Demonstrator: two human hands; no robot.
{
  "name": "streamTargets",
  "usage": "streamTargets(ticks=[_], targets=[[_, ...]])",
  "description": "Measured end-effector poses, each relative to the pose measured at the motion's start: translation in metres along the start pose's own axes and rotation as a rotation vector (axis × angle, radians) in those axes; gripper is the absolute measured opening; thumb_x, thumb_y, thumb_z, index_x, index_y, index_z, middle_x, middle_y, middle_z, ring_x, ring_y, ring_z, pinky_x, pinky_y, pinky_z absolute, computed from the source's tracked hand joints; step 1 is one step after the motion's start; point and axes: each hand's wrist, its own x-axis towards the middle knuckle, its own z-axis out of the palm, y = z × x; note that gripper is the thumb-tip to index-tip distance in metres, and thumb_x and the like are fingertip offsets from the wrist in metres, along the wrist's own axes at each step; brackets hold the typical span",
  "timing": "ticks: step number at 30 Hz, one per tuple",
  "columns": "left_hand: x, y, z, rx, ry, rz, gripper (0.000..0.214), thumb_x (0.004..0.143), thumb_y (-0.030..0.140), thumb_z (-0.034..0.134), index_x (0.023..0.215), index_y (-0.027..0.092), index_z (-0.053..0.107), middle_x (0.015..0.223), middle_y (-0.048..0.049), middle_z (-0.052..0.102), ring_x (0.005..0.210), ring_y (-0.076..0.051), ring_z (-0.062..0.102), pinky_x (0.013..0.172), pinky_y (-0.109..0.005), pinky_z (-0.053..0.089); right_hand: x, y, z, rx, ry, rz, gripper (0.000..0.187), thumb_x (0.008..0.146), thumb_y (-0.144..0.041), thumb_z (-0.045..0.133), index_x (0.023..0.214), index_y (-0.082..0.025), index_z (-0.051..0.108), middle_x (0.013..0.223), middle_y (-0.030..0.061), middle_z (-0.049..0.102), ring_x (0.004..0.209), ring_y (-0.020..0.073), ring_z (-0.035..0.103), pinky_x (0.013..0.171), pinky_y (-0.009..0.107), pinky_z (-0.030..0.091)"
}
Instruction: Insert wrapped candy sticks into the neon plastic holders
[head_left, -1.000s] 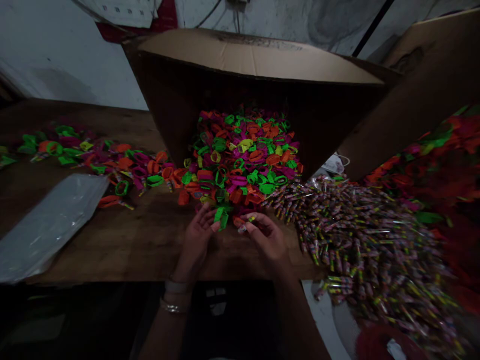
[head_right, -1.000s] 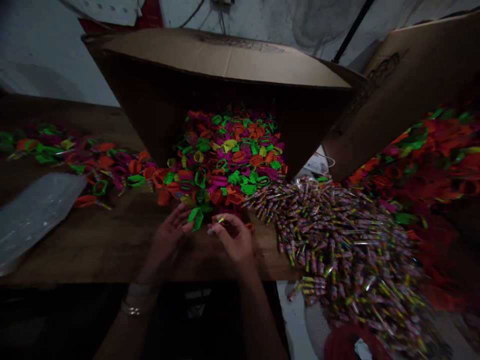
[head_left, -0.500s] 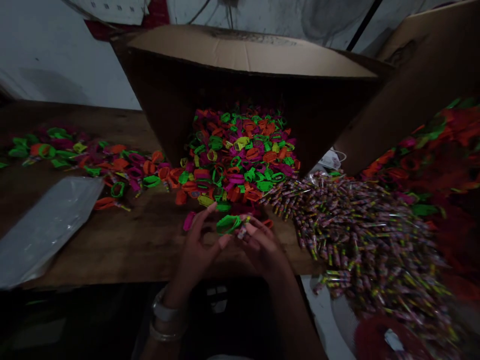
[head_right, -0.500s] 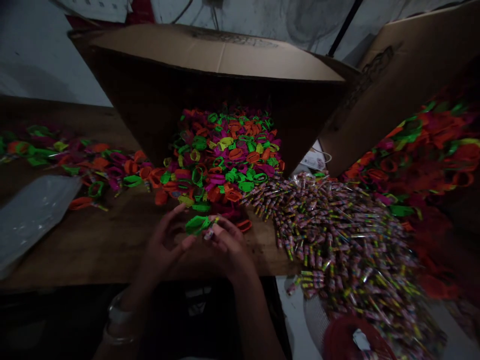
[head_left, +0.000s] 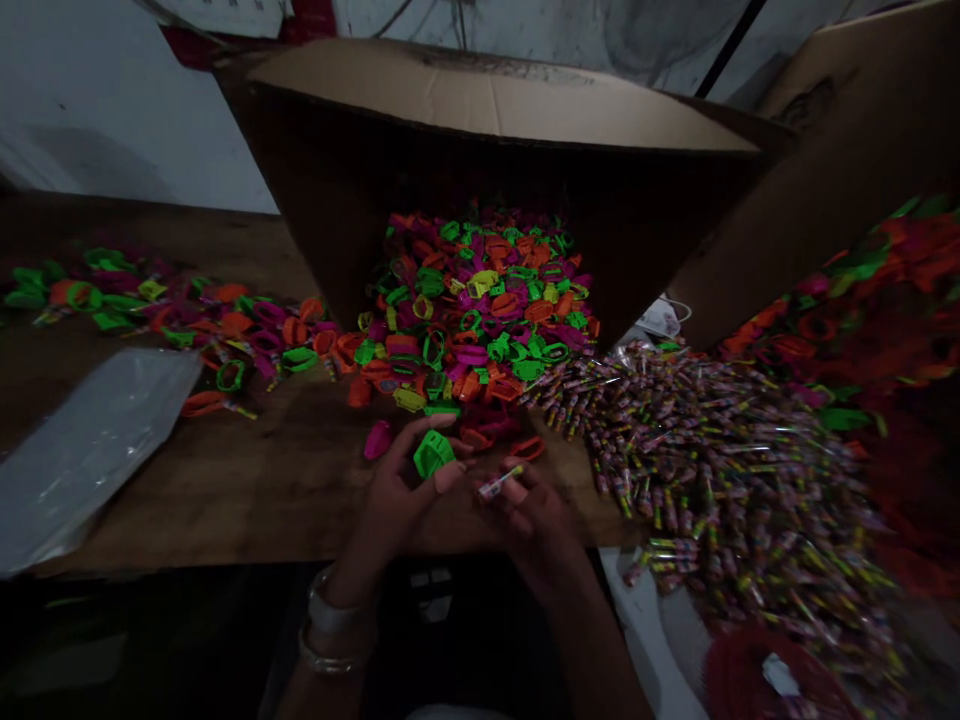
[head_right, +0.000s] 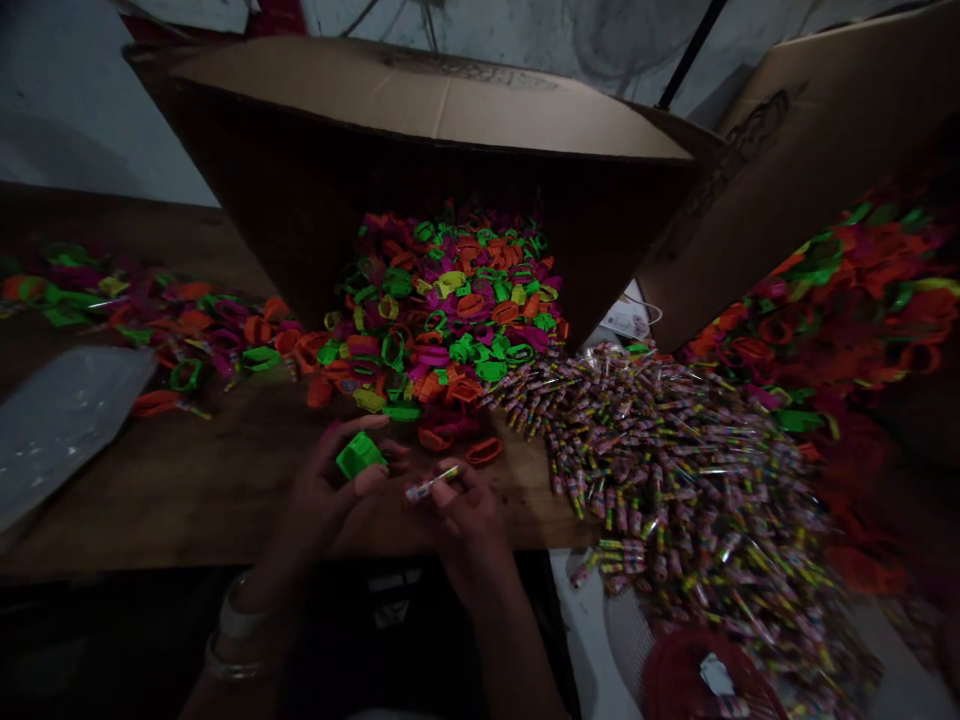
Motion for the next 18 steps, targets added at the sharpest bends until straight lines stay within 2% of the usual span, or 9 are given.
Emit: streamTargets(ticks=[4,6,8,11,15,18], targets=[[-0.003,0.005,0.000,0.059,-0.073,-0.050,0.027,0.065,0.031,0.074,0.086,0.020,0.061,0.088,-0.0024,0.067,0.072,-0.016,0.062,0.062,-0.025,0.051,0.002,-0.019,0.007,-0.252,-0.087,-0.281,0.021,0.069,-0.028,0.076,0.085,-0.024,0.062,0.082,-0.0014,0.067,0.077,0.0139,0.063,0.074,0.028,0.052],[-0.004,0.007,0.001,0.047,-0.104,-0.077,0.026,0.064,0.032,0.074,0.081,0.019,0.060,0.079,0.0000,0.064,0.059,-0.012,0.056,0.052,-0.022,0.047,0.005,-0.024,0.011,-0.353,-0.121,-0.361,0.019,0.071,-0.028,0.075,0.085,-0.024,0.063,0.082,-0.0008,0.067,0.076,0.0138,0.062,0.072,0.027,0.050],[-0.005,0.010,0.002,0.054,-0.132,-0.067,0.025,0.063,0.030,0.075,0.080,0.019,0.061,0.072,0.0010,0.062,0.059,-0.012,0.055,0.054,-0.022,0.047,0.008,-0.026,0.013,-0.389,-0.146,-0.369,0.018,0.072,-0.029,0.074,0.085,-0.024,0.063,0.081,-0.0004,0.068,0.075,0.0143,0.063,0.071,0.027,0.050],[-0.006,0.016,0.004,0.043,-0.182,-0.077,0.024,0.060,0.027,0.076,0.079,0.018,0.064,0.074,-0.0003,0.064,0.069,-0.015,0.060,0.062,-0.024,0.049,0.010,-0.028,0.013,-0.403,-0.153,-0.363,0.018,0.071,-0.029,0.074,0.084,-0.024,0.063,0.081,-0.0001,0.068,0.075,0.0150,0.063,0.070,0.028,0.050],[-0.008,0.022,0.005,-0.017,-0.207,-0.202,0.027,0.060,0.029,0.075,0.081,0.018,0.062,0.072,0.0011,0.062,0.058,-0.013,0.057,0.053,-0.025,0.049,0.009,-0.027,0.011,-0.433,-0.146,-0.368,0.018,0.071,-0.031,0.073,0.084,-0.023,0.063,0.082,0.0009,0.069,0.077,0.0164,0.064,0.071,0.029,0.050],[-0.009,0.022,0.006,-0.004,-0.201,-0.213,0.026,0.061,0.028,0.074,0.080,0.018,0.061,0.067,0.0023,0.060,0.053,-0.010,0.053,0.050,-0.022,0.046,0.008,-0.026,0.009,-0.432,-0.153,-0.377,0.018,0.073,-0.030,0.071,0.086,-0.024,0.062,0.085,0.0017,0.071,0.079,0.0168,0.065,0.075,0.031,0.050]])
